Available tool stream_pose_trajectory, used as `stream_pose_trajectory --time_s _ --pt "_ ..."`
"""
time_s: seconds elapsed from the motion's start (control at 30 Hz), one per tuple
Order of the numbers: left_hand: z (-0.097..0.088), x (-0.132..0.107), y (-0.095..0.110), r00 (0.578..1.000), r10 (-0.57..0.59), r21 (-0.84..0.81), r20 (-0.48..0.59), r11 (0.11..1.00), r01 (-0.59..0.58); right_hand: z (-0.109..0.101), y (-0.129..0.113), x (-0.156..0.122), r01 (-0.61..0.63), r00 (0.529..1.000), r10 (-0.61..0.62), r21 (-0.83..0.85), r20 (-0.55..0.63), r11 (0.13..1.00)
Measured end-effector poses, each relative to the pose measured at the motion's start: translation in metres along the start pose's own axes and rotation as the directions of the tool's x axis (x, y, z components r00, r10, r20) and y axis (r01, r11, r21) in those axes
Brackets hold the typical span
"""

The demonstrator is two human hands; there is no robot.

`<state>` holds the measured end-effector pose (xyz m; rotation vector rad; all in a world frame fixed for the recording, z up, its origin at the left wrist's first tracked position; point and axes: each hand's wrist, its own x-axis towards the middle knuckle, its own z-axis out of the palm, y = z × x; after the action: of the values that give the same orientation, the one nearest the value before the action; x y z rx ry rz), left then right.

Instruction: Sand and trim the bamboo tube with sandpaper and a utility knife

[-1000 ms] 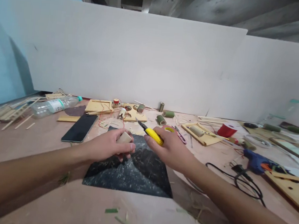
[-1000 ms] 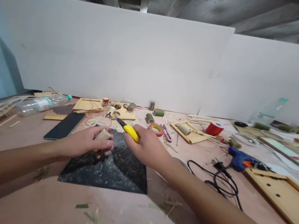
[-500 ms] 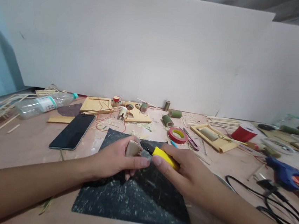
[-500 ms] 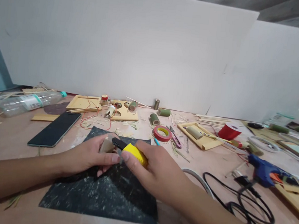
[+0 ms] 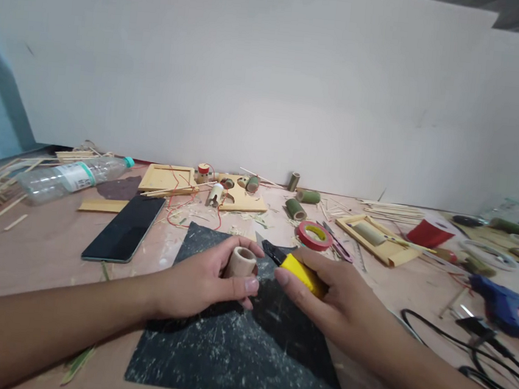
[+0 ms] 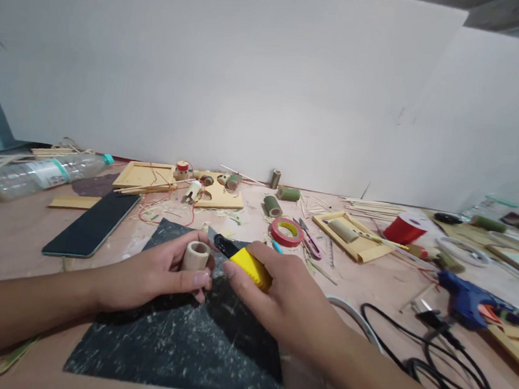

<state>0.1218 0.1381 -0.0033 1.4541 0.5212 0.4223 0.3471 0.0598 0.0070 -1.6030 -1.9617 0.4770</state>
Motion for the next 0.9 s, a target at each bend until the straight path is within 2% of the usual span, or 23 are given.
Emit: stream_pose_trajectory --time_s 0.3,0.53,0.7,0.9 --pt "-0.0007 0.0019 0.002 0.999 -0.039 -0.006 -0.022 0.999 0.039 -0.0015 -0.0023 -0.0022 0.001 0.998 -0.001 0.01 0.06 1.0" --pt "-0.0022 0.0025 -0.0024 0.995 -0.08 -0.015 0.063 0.997 0.081 -0.0033 -0.0029 -0.0036 0.012 0.991 -0.011 -0.008 0.131 1.0" --pt "-0.0027 0.0006 0.0011 0.993 -0.111 0.017 0.042 0.994 0.11 -0.0036 -0.0034 -0.0034 0.007 0.991 0.002 -0.062 0.136 0.998" --pt "-0.0022 0.0012 0.0021 0.995 -0.099 0.059 0.014 0.993 0.098 -0.0031 -0.0051 -0.0046 0.066 0.983 -0.048 -0.095 0.179 0.993"
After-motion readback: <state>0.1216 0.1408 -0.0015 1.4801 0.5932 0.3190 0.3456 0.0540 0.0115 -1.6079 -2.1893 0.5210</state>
